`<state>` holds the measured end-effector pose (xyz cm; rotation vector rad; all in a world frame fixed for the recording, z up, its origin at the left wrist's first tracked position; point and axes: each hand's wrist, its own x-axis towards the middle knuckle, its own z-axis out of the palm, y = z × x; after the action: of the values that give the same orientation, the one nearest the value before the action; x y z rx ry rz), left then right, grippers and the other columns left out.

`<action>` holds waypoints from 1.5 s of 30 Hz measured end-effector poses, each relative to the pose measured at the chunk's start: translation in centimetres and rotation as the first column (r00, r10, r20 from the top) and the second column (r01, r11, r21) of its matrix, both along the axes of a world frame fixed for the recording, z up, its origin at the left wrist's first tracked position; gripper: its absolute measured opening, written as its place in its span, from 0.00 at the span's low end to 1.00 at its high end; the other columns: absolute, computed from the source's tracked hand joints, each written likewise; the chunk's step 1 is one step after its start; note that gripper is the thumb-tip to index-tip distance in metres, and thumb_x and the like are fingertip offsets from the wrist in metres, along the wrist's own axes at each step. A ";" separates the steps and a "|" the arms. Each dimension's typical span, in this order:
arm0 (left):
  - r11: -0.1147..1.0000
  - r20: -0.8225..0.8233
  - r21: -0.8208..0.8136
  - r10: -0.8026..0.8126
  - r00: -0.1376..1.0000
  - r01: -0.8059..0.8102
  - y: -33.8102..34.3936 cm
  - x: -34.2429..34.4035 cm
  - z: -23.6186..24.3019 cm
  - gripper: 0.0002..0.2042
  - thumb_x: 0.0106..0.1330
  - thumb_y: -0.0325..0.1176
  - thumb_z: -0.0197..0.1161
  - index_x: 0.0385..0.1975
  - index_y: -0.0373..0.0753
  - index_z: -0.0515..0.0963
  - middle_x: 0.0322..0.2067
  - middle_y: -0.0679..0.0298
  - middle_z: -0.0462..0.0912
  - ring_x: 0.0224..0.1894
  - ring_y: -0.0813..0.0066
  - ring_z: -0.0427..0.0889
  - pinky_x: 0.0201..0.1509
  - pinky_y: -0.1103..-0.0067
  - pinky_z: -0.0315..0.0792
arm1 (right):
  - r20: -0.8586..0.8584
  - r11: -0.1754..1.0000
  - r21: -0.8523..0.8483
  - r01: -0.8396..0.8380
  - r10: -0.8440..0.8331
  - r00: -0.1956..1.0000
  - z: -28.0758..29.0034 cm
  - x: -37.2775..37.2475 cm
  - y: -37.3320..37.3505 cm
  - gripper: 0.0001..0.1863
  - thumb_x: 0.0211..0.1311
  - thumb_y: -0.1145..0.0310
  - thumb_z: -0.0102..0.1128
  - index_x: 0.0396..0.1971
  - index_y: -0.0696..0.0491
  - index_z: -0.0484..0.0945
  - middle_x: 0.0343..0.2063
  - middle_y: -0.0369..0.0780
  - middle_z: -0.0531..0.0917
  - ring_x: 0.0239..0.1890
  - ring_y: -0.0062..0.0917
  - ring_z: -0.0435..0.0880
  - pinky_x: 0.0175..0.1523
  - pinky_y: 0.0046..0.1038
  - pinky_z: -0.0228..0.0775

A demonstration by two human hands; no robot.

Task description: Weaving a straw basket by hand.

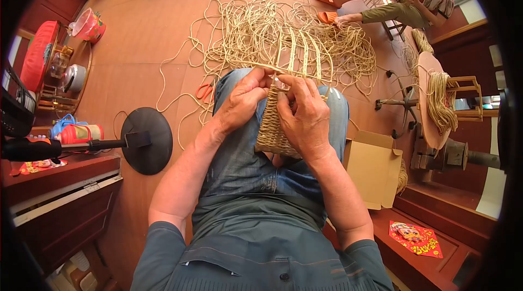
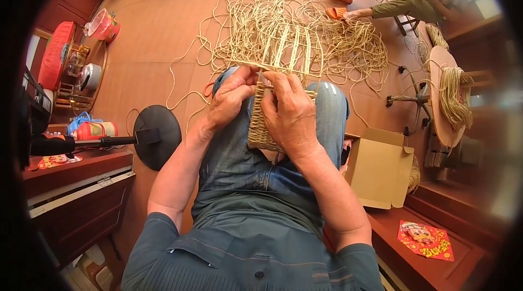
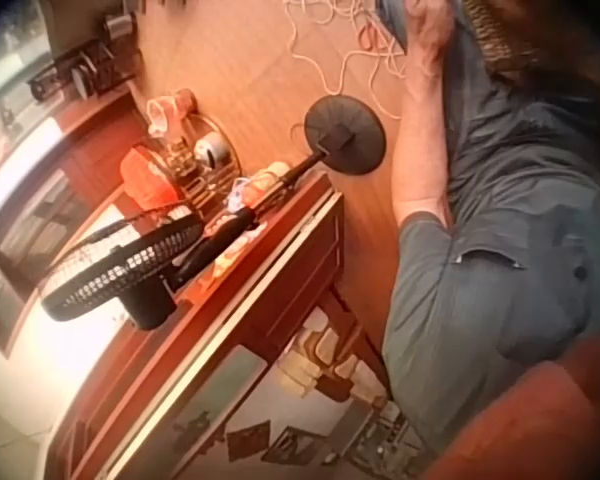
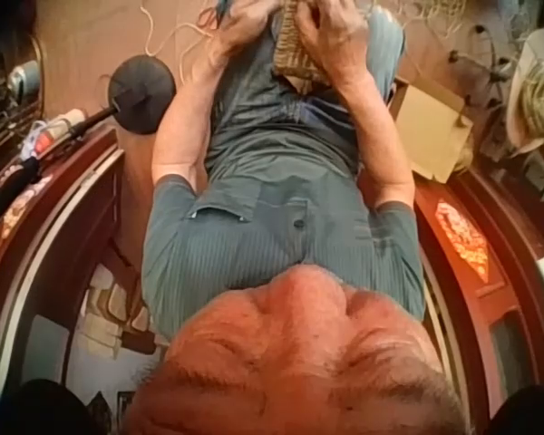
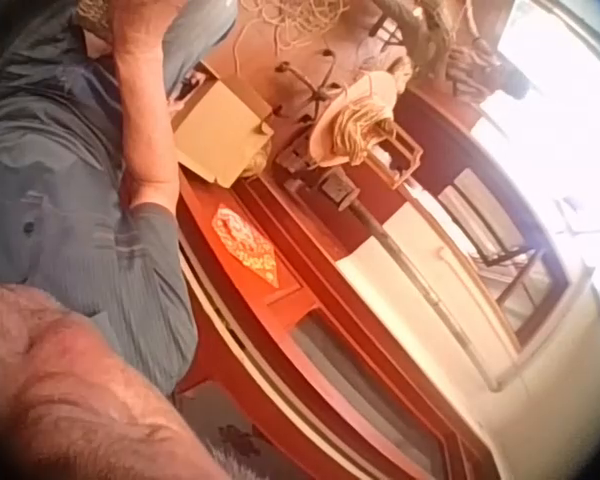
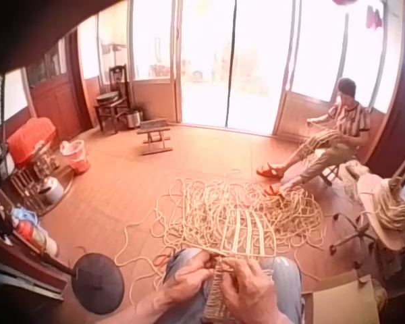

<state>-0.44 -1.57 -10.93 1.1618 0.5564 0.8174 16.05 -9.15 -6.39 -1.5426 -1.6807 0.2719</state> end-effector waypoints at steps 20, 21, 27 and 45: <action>0.740 -0.450 0.655 0.216 0.867 0.155 0.3 -1.7 -0.1 0.10 0.72 0.27 0.64 0.49 0.33 0.82 0.39 0.53 0.84 0.47 0.53 0.85 0.52 0.65 0.77 | 0.004 1.000 -0.008 -0.009 0.009 1.000 -0.6 0.1 -0.3 0.17 0.63 0.79 0.65 0.52 0.54 0.82 0.38 0.46 0.83 0.39 0.45 0.86 0.44 0.43 0.80; 0.740 -0.451 0.655 0.216 0.866 0.156 0.1 -1.7 -0.3 0.10 0.72 0.27 0.64 0.49 0.33 0.82 0.39 0.53 0.84 0.47 0.53 0.85 0.52 0.65 0.77 | 0.003 1.000 -0.008 -0.009 0.009 1.000 -0.5 0.0 -0.3 0.17 0.63 0.79 0.65 0.52 0.54 0.82 0.38 0.46 0.83 0.39 0.45 0.86 0.44 0.43 0.80; 0.889 -0.383 0.452 0.269 0.884 -0.075 -0.3 -2.1 0.5 0.11 0.79 0.34 0.64 0.49 0.32 0.86 0.35 0.61 0.88 0.39 0.72 0.87 0.47 0.75 0.79 | 0.049 0.999 0.030 -0.011 0.009 0.999 -0.4 0.0 -0.2 0.14 0.63 0.79 0.66 0.49 0.54 0.85 0.36 0.45 0.82 0.38 0.43 0.86 0.44 0.42 0.79; 0.833 -0.600 0.553 0.369 0.710 0.034 -4.9 -7.1 7.0 0.08 0.71 0.35 0.70 0.34 0.36 0.85 0.26 0.63 0.83 0.35 0.68 0.79 0.44 0.71 0.72 | 0.165 0.994 0.049 -0.096 0.087 0.982 0.2 -1.4 0.6 0.12 0.65 0.67 0.74 0.48 0.44 0.87 0.32 0.36 0.82 0.33 0.34 0.87 0.37 0.36 0.78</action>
<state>-7.56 -6.51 -3.93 1.9919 1.1259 0.6945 14.65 -8.58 -6.16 -1.4806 -1.8737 0.1470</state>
